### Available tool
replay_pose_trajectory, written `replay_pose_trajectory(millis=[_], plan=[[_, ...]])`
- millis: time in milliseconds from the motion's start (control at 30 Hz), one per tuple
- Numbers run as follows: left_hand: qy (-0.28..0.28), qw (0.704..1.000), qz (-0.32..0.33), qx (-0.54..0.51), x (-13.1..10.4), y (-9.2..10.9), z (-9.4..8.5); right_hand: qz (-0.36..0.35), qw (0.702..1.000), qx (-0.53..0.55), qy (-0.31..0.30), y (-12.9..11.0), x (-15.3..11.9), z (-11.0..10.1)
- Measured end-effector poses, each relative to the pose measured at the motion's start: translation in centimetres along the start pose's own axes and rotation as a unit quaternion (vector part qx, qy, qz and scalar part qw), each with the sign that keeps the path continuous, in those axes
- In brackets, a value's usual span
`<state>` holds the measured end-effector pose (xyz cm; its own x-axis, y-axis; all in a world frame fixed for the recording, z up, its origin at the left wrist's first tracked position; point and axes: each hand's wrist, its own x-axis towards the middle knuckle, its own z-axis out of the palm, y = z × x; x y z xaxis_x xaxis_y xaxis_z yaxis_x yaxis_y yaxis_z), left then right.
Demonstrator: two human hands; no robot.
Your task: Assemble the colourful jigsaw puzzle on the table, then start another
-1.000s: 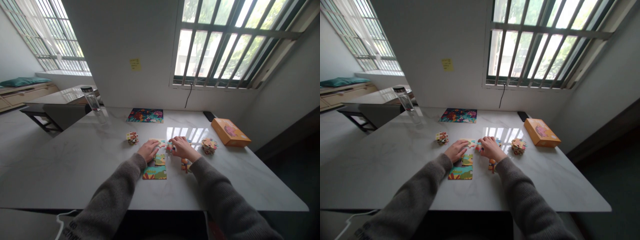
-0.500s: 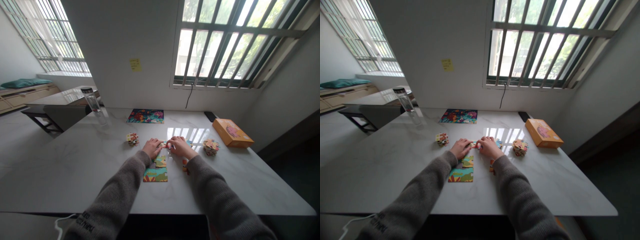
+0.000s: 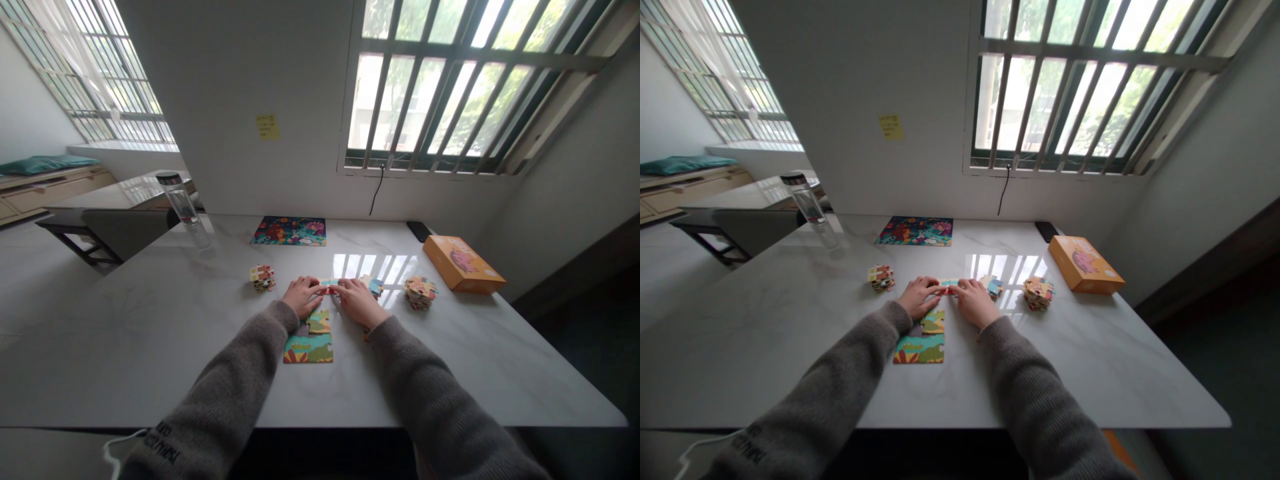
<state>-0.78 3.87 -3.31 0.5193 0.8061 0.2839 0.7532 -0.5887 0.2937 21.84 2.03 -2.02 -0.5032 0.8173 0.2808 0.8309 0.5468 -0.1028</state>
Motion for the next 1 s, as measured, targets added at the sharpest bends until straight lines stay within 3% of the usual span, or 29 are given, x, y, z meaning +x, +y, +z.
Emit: replay_pose_trajectory(millis=[633, 767, 867, 1000], plan=[[-0.007, 1.000, -0.004, 0.011, 0.0, 0.4, -0.2, -0.015, 1.000, -0.008, 0.005, -2.2, -0.5, -1.0], [-0.006, 1.000, -0.008, -0.013, 0.1, 0.1, -0.2, -0.048, 0.996, 0.066, 0.021, -3.2, -0.7, -1.6], [0.015, 0.998, -0.005, -0.066, 0.1, -0.4, -0.2, -0.088, 0.985, 0.145, 0.007, -4.2, -1.0, -1.9], [0.094, 0.988, 0.005, -0.122, -0.4, -0.7, -0.8, -0.088, 0.984, 0.156, -0.009, -4.8, -1.4, -1.6]])
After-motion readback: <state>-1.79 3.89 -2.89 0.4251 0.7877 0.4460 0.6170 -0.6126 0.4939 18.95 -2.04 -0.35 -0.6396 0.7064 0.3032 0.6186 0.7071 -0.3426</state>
